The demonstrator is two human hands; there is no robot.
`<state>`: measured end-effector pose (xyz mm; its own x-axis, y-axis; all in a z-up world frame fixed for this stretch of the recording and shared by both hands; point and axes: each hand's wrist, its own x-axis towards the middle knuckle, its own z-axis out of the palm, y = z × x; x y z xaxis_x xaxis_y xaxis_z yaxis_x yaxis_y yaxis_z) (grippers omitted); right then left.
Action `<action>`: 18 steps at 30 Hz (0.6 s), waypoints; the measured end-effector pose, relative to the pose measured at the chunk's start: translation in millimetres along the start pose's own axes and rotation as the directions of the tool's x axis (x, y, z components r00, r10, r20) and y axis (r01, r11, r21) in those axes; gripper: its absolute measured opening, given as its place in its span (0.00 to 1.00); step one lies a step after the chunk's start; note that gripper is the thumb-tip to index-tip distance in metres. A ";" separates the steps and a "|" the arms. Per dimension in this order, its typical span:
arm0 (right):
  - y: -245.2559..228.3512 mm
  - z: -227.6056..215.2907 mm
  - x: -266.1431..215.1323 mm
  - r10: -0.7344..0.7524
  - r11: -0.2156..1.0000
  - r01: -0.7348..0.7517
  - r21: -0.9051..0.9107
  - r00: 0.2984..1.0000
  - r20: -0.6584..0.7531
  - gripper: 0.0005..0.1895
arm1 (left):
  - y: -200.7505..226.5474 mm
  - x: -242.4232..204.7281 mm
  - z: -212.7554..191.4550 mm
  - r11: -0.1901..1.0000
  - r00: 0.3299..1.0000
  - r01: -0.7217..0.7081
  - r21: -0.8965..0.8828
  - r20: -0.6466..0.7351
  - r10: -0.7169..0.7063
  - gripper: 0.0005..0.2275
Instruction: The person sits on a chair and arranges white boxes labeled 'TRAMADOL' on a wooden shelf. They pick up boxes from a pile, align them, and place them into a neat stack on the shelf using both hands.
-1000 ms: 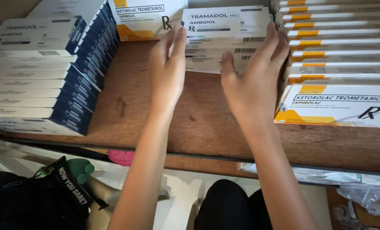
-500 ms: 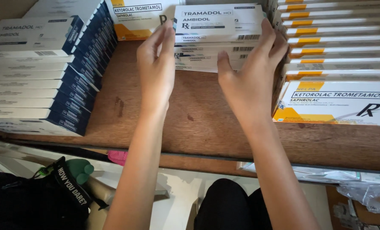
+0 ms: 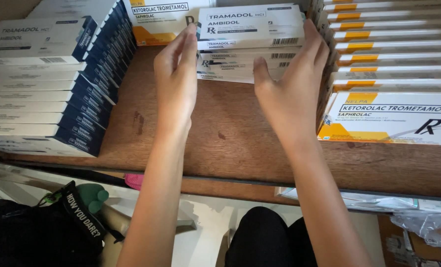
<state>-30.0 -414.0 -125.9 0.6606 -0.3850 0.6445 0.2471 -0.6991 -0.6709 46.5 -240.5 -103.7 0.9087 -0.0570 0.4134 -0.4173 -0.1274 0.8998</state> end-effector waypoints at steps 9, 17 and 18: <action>-7.5 -7.1 -4.8 -0.058 0.997 0.059 -0.044 0.998 0.005 0.42 | -6.0 -3.9 -7.9 0.980 0.999 0.042 -0.192 -0.005 -0.044 0.21; -23.3 -13.7 -6.2 -0.115 0.990 0.115 -0.084 0.993 0.012 0.42 | 2.2 -12.3 -20.5 0.977 0.999 0.051 -0.208 0.006 -0.051 0.22; -27.9 -14.4 -6.1 -0.126 0.989 0.126 -0.079 0.992 0.009 0.43 | 4.1 -13.1 -22.4 0.975 0.999 0.036 -0.219 0.009 -0.035 0.22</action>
<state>-51.1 -400.9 -105.9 0.6307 -0.2881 0.7205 0.2716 -0.7878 -0.5528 32.9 -218.1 -102.4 0.9226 -0.0613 0.3808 -0.3747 0.0909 0.9227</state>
